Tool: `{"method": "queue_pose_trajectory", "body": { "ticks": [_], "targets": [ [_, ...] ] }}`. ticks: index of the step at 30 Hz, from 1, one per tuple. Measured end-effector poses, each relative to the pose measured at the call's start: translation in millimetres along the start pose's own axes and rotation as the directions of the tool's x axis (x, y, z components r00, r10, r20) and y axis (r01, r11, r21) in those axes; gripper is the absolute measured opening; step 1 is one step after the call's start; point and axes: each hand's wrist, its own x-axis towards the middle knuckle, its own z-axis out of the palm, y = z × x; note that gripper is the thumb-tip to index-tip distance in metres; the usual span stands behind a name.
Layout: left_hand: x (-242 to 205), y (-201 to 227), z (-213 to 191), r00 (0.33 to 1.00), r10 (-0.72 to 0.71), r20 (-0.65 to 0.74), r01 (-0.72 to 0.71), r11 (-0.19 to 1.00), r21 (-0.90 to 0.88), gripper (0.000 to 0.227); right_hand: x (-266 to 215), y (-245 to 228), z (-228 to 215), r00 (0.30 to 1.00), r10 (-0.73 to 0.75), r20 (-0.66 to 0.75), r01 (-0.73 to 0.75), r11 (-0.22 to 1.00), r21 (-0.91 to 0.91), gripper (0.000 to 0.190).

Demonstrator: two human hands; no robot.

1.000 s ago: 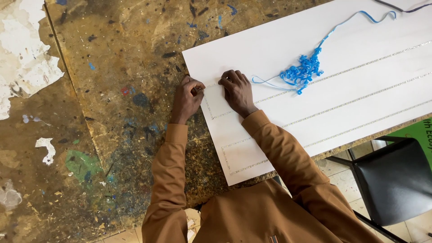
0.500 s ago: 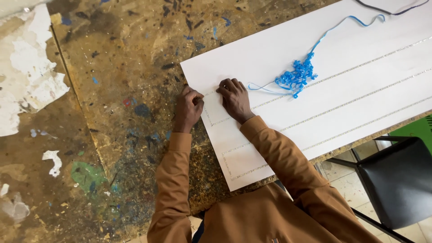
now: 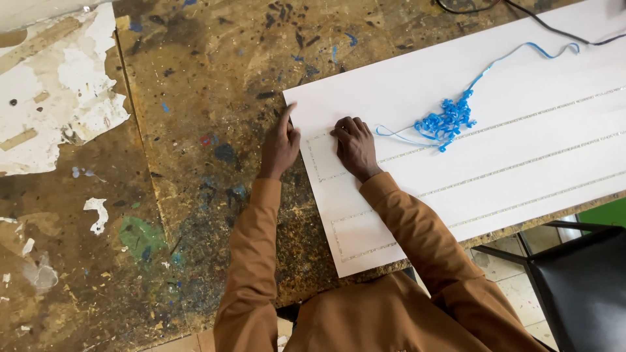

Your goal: The person arranges blue and white ribbons on a white rectangular board, smoothing them out and positioning them along the surface. A hot glue gun is visible on the table but is not used during the clip.

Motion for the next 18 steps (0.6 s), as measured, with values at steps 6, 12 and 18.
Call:
{"method": "queue_pose_trajectory", "body": {
  "ticks": [6,12,18],
  "targets": [
    [58,-31,12,0.976,-0.214,0.038,0.186,0.913,0.363,0.049,5,-5,-6,1.0,0.023,-0.005,-0.023,1.0,0.013,0.018],
    [36,8,2,0.982,-0.181,0.059,0.138,0.891,0.434,0.056,5,-2,-5,0.998,0.056,0.005,-0.056,0.998,0.04,0.02],
    [-8,-16,41,0.978,0.092,-0.186,-0.008,0.913,0.407,0.067,-1,6,9,0.993,0.114,-0.009,-0.113,0.992,0.06,0.029]
  ]
}}
